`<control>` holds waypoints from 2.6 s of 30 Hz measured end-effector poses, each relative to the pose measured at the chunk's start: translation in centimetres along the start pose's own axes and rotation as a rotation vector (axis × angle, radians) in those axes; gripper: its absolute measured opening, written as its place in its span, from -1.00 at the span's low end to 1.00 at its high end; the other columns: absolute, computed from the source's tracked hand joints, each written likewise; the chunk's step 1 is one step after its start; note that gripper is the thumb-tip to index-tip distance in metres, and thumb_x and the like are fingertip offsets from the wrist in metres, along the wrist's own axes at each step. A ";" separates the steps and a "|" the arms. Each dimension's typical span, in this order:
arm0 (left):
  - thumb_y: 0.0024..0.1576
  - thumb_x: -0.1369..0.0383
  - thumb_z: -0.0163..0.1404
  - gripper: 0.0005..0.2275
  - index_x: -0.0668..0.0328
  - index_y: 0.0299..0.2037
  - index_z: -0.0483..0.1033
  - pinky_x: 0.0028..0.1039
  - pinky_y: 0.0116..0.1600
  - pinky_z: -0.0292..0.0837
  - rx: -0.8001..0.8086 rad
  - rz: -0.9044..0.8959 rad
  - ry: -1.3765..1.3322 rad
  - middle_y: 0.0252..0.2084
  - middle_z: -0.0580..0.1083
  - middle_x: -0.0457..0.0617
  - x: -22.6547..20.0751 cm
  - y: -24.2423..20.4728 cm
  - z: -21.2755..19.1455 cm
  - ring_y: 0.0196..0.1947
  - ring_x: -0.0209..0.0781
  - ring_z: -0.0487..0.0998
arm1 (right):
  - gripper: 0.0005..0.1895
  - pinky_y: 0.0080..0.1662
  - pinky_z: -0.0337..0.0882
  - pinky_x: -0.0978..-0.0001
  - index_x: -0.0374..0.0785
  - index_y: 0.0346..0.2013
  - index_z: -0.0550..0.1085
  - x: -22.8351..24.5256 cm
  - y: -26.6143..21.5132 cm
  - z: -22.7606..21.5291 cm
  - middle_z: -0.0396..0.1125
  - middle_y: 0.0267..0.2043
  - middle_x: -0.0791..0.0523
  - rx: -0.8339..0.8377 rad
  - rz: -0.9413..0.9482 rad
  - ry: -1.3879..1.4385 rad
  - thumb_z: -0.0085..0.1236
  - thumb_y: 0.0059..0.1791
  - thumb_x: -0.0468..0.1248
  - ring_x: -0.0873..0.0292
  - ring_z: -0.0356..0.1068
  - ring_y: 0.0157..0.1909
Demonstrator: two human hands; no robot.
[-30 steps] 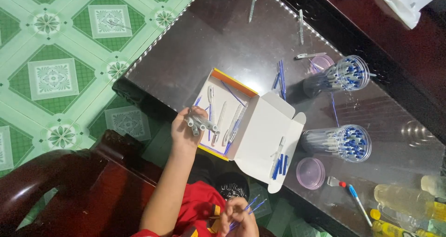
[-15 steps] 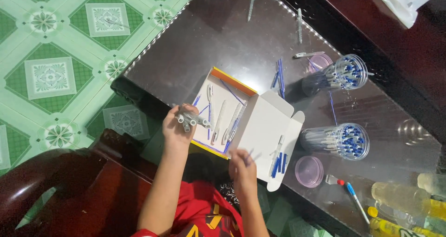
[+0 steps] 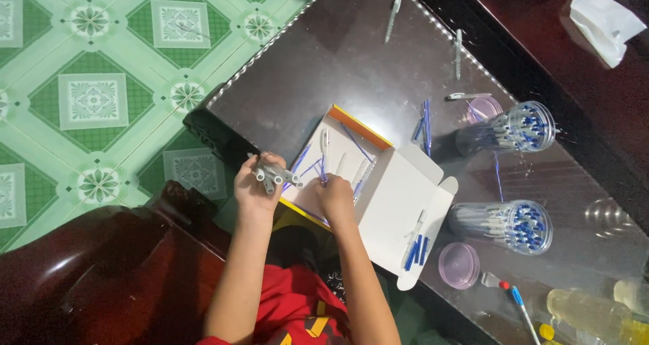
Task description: Assembling ballpoint pens by inserting ink refills into pen barrels at a steady pace.
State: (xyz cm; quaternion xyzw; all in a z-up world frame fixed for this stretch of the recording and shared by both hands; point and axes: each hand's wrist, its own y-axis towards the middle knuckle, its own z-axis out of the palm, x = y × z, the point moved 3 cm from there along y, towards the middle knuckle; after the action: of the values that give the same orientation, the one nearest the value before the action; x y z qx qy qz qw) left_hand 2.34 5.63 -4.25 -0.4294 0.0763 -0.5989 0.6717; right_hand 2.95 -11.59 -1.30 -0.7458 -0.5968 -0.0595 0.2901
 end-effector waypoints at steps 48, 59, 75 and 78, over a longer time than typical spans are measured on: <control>0.26 0.44 -0.24 -0.91 0.30 -0.24 0.27 -0.35 -0.17 0.48 0.067 -0.001 -0.072 -0.34 0.29 0.00 -2.8 -3.1 2.2 -0.31 -0.10 0.45 | -0.89 -0.67 -0.09 0.71 -0.03 -0.24 0.34 1.7 1.0 1.8 -0.20 -0.68 0.42 0.232 0.236 1.696 -0.06 -0.01 -0.34 0.50 -0.21 -0.72; 0.24 0.46 -0.20 -0.93 0.31 -0.23 0.30 -0.36 -0.17 0.48 0.066 -0.033 -0.049 -0.32 0.32 0.01 -3.0 -2.3 1.8 -0.30 -0.09 0.47 | -0.87 -0.68 -0.11 0.70 -0.08 -0.20 0.36 2.7 0.2 2.3 -0.26 -0.67 0.38 0.286 0.175 1.684 -0.09 0.02 -0.39 0.48 -0.25 -0.72; 0.24 0.44 -0.15 -0.90 0.33 -0.27 0.36 -0.35 -0.17 0.48 0.067 -0.075 0.031 -0.34 0.37 0.03 -4.1 -2.0 1.2 -0.30 -0.09 0.48 | -0.76 -0.59 0.16 0.47 -0.28 -0.05 0.46 4.5 0.5 0.6 0.13 -0.57 0.21 0.043 0.321 0.847 0.01 0.06 -0.22 0.31 0.11 -0.63; 0.23 0.43 -0.15 -0.89 0.34 -0.27 0.35 -0.32 -0.17 0.49 0.058 -0.088 -0.021 -0.33 0.37 0.04 -4.3 -2.6 1.4 -0.30 -0.07 0.48 | -0.73 -0.48 0.34 0.34 -0.37 -0.27 0.57 1.8 4.1 3.7 0.32 -0.54 0.02 -0.006 0.207 0.594 0.20 -0.07 -0.18 0.13 0.35 -0.49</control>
State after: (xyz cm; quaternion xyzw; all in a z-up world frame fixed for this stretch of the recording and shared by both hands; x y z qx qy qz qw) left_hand 0.15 10.27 -3.44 -0.4189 0.0326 -0.6252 0.6577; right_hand 6.25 -8.67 -5.04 -0.7534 -0.4067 -0.2468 0.4540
